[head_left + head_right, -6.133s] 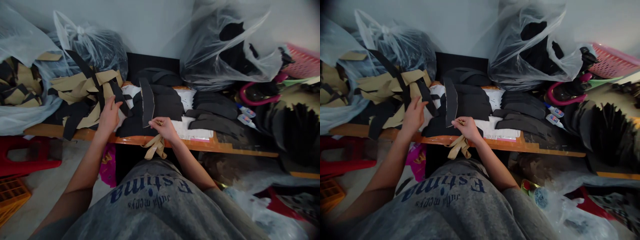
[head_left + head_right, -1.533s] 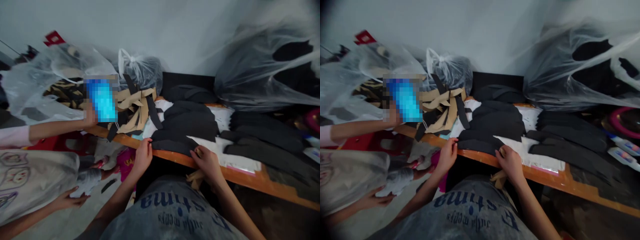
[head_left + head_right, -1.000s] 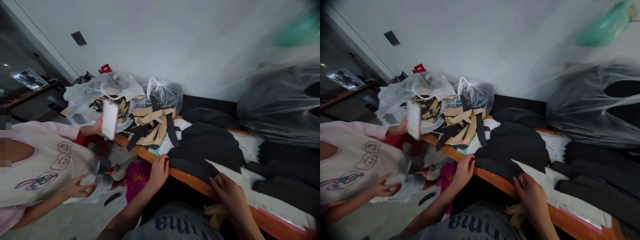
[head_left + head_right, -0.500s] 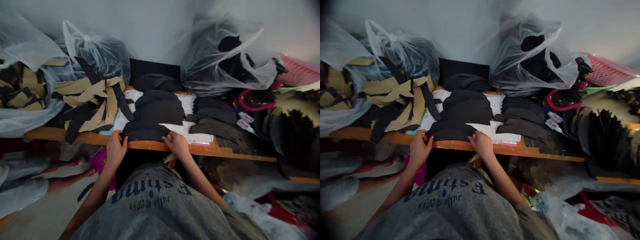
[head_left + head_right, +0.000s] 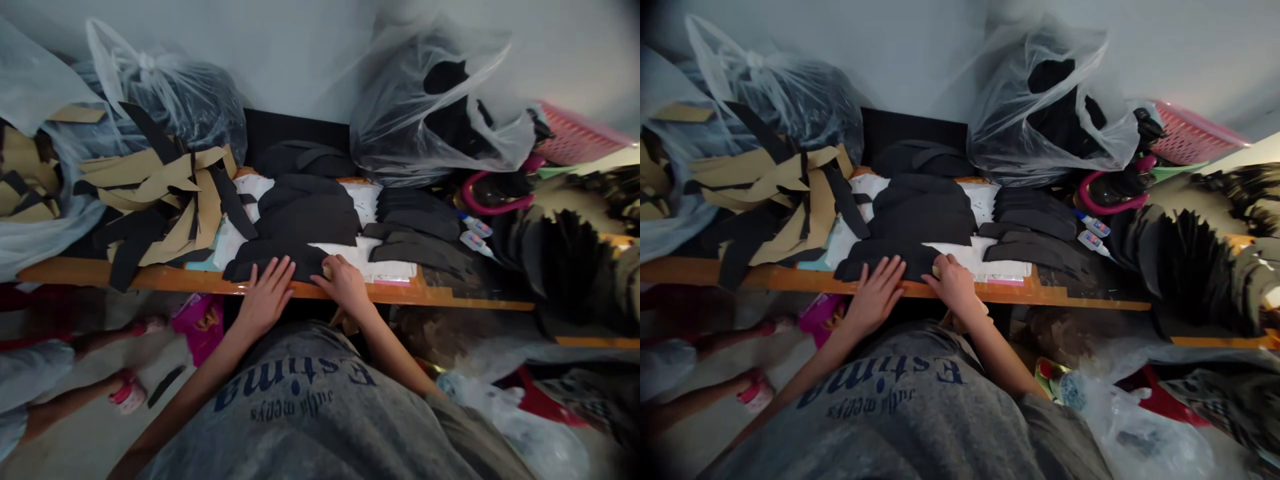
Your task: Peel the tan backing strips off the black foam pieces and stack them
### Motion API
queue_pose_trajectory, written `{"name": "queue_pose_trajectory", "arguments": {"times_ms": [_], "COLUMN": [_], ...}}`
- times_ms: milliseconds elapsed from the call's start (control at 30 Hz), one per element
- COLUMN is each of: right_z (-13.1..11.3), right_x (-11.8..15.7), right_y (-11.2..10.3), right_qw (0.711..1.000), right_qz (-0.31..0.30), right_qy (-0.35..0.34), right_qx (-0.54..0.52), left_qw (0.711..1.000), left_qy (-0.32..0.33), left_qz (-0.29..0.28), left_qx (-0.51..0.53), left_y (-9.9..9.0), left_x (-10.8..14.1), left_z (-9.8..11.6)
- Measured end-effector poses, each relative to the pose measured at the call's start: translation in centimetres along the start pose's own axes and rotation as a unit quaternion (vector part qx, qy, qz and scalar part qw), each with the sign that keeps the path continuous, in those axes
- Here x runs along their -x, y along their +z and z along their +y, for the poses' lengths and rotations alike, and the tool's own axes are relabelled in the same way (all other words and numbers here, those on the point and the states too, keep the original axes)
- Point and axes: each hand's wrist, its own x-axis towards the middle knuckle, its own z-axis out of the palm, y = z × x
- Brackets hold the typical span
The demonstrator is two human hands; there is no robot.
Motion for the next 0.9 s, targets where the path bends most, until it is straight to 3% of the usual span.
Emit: {"name": "queue_pose_trajectory", "arguments": {"times_ms": [67,167,300,400,467,533,633,700,767,833,900], "right_z": [-0.5,-0.9,-1.1,0.0,2.3,5.9,12.6,16.3,18.4,18.4,16.3], "right_x": [0.0,0.1,0.1,0.5,1.1,1.8,3.3,4.5,5.6,6.3,6.4], "right_y": [0.4,0.9,1.1,-0.2,-2.2,-4.9,-8.7,-10.3,-10.9,-10.8,-10.2], "right_qw": [1.000,0.999,0.999,0.985,0.965,0.959,0.975,0.975,0.948,0.928,0.928], "right_qz": [-0.015,-0.018,-0.029,-0.023,-0.013,-0.002,0.068,0.140,0.191,0.232,0.268], "right_qy": [0.000,-0.010,-0.031,-0.074,-0.094,-0.079,0.030,0.156,0.250,0.279,0.257], "right_qx": [0.022,0.032,-0.015,-0.154,-0.243,-0.272,-0.212,-0.076,0.042,0.079,0.044], "left_qw": [0.999,0.996,0.971,0.944,0.930,0.925,0.930,0.935,0.938,0.935,0.933], "left_qy": [0.001,-0.068,-0.210,-0.267,-0.289,-0.309,-0.324,-0.312,-0.282,-0.243,-0.204], "left_qz": [-0.040,-0.027,0.061,0.160,0.196,0.181,0.142,0.156,0.201,0.258,0.296], "left_qx": [-0.015,-0.048,-0.094,-0.109,-0.119,-0.127,-0.101,-0.060,-0.025,-0.010,0.000], "left_y": [0.8,1.0,-1.0,-3.6,-5.0,-5.8,-5.9,-5.5,-5.0,-4.6,-4.2], "left_x": [0.1,0.5,0.2,-0.7,-1.5,-2.4,-3.6,-4.2,-4.6,-4.7,-4.6], "left_z": [0.9,0.6,-3.2,-7.1,-9.3,-10.9,-12.2,-12.0,-10.6,-8.3,-5.5]}}
